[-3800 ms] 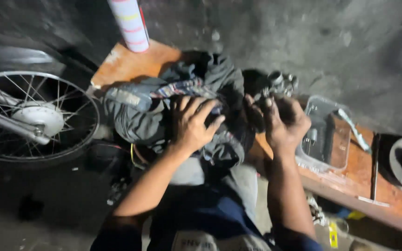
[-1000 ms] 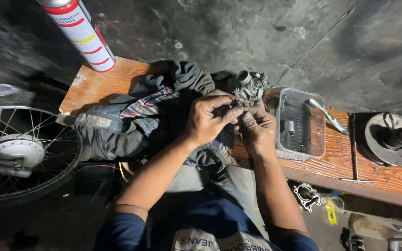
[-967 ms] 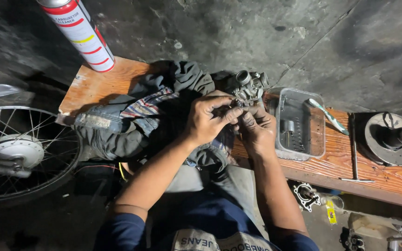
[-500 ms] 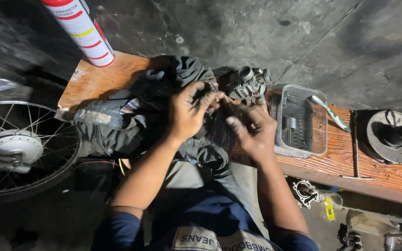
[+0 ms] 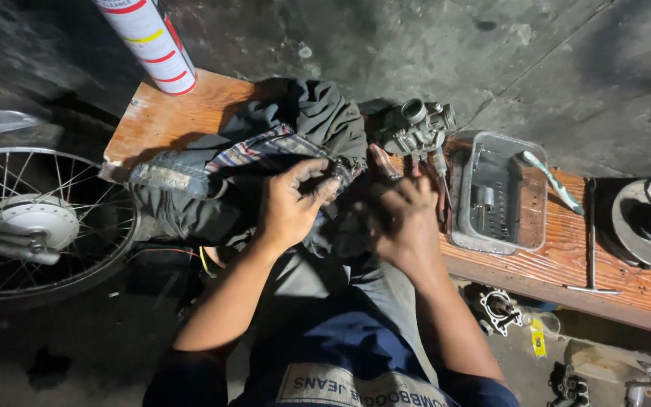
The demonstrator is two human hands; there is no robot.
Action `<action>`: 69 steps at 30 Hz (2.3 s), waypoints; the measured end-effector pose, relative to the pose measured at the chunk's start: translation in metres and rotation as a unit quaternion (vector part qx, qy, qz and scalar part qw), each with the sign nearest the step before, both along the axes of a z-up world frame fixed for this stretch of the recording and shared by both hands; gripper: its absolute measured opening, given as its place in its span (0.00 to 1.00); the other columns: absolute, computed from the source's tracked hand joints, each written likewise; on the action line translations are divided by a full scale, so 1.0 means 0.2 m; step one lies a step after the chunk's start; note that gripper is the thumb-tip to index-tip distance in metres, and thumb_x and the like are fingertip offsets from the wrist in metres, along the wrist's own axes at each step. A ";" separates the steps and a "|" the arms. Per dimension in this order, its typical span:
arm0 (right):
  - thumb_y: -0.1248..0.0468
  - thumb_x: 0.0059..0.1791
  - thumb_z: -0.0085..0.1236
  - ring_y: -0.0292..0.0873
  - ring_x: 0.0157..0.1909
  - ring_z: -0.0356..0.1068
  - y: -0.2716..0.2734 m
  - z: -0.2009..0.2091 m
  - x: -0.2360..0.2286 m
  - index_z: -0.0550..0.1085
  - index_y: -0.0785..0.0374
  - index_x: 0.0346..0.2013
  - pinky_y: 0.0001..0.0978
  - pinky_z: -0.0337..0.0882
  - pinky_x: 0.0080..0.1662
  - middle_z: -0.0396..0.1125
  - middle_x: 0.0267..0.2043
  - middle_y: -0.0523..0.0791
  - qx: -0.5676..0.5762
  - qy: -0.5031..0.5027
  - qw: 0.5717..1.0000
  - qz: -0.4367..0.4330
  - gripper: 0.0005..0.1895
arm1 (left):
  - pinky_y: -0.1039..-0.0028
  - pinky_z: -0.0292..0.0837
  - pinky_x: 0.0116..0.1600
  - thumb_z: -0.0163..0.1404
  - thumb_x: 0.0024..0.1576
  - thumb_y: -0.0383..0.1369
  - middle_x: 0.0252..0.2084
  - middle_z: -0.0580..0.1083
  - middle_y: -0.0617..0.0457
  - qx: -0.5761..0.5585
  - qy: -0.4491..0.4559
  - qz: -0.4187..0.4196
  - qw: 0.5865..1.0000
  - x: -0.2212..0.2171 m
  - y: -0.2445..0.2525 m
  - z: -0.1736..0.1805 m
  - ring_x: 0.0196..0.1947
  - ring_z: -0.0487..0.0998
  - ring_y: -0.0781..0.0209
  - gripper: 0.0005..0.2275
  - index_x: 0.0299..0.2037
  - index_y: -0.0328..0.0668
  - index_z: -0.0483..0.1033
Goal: The person cleans a small metal part with a cloth, then picks up a carburetor and uses pliers to adjust a screw on its side. They then place the carburetor on the table and use a toothbrush to scrub a small component inside a plastic tray.
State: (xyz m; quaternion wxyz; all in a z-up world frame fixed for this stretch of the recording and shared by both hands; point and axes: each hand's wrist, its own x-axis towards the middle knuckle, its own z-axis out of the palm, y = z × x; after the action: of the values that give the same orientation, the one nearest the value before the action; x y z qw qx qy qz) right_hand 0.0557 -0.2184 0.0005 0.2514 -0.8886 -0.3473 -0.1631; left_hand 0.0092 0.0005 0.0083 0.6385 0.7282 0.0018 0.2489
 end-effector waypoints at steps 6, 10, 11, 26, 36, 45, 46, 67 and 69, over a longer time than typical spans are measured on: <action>0.59 0.25 0.72 0.58 0.54 0.61 0.18 0.07 0.11 0.80 0.50 0.45 0.49 0.69 0.49 0.66 0.50 0.46 -0.133 0.041 0.989 -0.045 0.32 | 0.68 0.80 0.33 0.62 0.56 0.26 0.29 0.80 0.37 -0.033 0.011 0.046 0.998 0.01 -0.02 -0.08 0.26 0.84 0.54 0.10 0.46 0.30 0.80; 0.60 0.31 0.70 0.59 0.49 0.65 0.24 0.05 0.15 0.79 0.54 0.34 0.51 0.67 0.47 0.67 0.45 0.48 0.032 0.052 0.998 0.020 0.17 | 0.66 0.81 0.33 0.63 0.55 0.27 0.29 0.81 0.40 0.023 0.026 0.083 0.996 -0.02 0.05 -0.07 0.27 0.85 0.51 0.10 0.45 0.33 0.82; 0.61 0.39 0.69 0.56 0.45 0.69 0.26 0.06 0.13 0.81 0.54 0.34 0.45 0.69 0.49 0.68 0.40 0.47 0.122 0.087 0.989 0.017 0.10 | 0.65 0.82 0.36 0.63 0.55 0.29 0.31 0.82 0.43 0.048 0.046 0.102 0.993 -0.04 0.05 -0.08 0.30 0.85 0.50 0.09 0.45 0.38 0.83; 0.61 0.47 0.69 0.59 0.41 0.76 0.44 0.05 0.10 0.78 0.58 0.37 0.61 0.62 0.61 0.75 0.33 0.47 0.211 0.067 0.970 0.105 0.07 | 0.59 0.78 0.45 0.52 0.58 0.24 0.36 0.78 0.44 0.264 -0.066 0.112 0.956 -0.11 0.06 -0.07 0.40 0.82 0.41 0.08 0.45 0.39 0.81; 0.68 0.50 0.66 0.38 0.39 0.72 0.43 0.01 0.12 0.81 0.64 0.39 0.41 0.67 0.57 0.76 0.33 0.46 0.375 0.233 0.893 0.088 0.04 | 0.56 0.77 0.46 0.53 0.61 0.29 0.37 0.79 0.41 0.199 -0.023 0.131 0.971 -0.12 0.09 -0.04 0.41 0.82 0.36 0.07 0.47 0.39 0.80; 0.64 0.46 0.71 0.56 0.37 0.75 0.46 -0.09 0.13 0.79 0.57 0.33 0.49 0.66 0.55 0.73 0.29 0.47 0.220 0.069 0.970 0.072 0.06 | 0.60 0.78 0.40 0.51 0.57 0.24 0.33 0.76 0.44 0.295 -0.086 0.187 0.933 -0.08 0.03 -0.21 0.37 0.81 0.39 0.07 0.44 0.39 0.80; 0.64 0.46 0.71 0.56 0.37 0.75 0.48 -0.06 0.10 0.79 0.57 0.33 0.49 0.66 0.55 0.73 0.29 0.47 0.221 0.069 0.970 0.069 0.06 | 0.60 0.78 0.40 0.51 0.57 0.24 0.33 0.76 0.44 0.295 -0.086 0.184 0.934 -0.08 0.02 -0.20 0.37 0.81 0.39 0.07 0.44 0.39 0.80; 0.69 0.48 0.69 0.39 0.36 0.72 0.48 -0.14 0.18 0.80 0.65 0.34 0.39 0.67 0.56 0.74 0.27 0.46 0.358 0.224 0.905 0.044 0.04 | 0.68 0.79 0.41 0.49 0.59 0.24 0.35 0.77 0.49 0.372 -0.214 0.260 0.865 -0.06 0.00 -0.08 0.33 0.80 0.50 0.09 0.45 0.43 0.81; 0.66 0.47 0.70 0.42 0.37 0.76 0.45 -0.20 0.22 0.82 0.60 0.35 0.42 0.50 0.68 0.76 0.28 0.43 0.319 0.197 0.925 0.060 0.04 | 0.65 0.79 0.40 0.50 0.62 0.28 0.34 0.76 0.50 0.341 -0.205 0.242 0.885 -0.06 0.02 -0.09 0.34 0.80 0.49 0.07 0.45 0.44 0.81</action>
State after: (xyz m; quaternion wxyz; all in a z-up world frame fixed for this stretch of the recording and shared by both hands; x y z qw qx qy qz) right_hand 0.0995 -0.1282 -0.0396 0.5946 -0.7531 -0.2725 -0.0716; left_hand -0.0023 0.0040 -0.0088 0.2574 0.8104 -0.0383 0.5249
